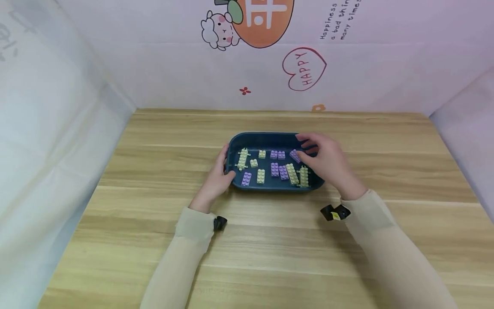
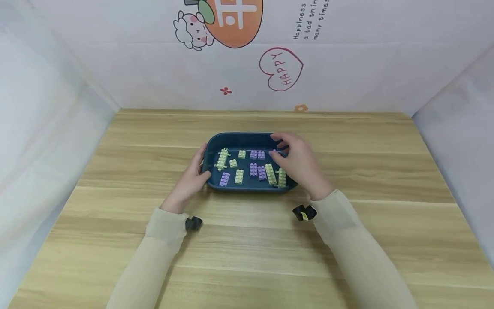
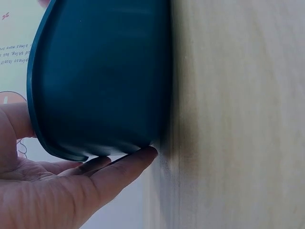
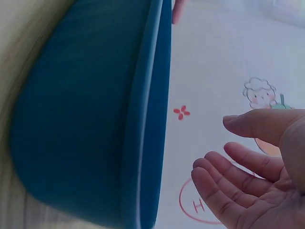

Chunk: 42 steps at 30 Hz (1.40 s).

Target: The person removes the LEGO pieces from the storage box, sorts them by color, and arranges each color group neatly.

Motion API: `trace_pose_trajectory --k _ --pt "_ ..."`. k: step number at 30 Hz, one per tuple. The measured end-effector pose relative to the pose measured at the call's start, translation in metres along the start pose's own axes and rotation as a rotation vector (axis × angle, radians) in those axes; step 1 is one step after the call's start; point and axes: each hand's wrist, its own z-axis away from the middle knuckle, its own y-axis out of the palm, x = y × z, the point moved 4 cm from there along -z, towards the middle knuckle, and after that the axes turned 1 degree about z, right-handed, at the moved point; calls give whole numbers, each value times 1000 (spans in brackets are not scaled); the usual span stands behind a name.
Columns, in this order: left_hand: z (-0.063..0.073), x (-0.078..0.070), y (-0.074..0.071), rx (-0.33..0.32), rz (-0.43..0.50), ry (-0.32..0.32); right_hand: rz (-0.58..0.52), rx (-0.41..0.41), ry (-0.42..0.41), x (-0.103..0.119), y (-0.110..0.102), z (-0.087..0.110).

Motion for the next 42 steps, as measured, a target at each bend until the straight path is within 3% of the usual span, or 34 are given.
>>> trace_pose_trajectory --k 8,12,23,35,42 --pt "0 3 0 9 15 -12 5 66 -48 6 18 -16" --pt "-1 4 -2 9 32 -14 -14 128 -28 10 31 -26" --pt "-1 2 -2 24 11 50 -77 228 -4 14 69 -40" --pt "-1 1 -3 19 -31 42 -130 238 10 12 101 -49" --pt "-2 2 -2 17 -29 53 -139 251 68 14 108 -53"
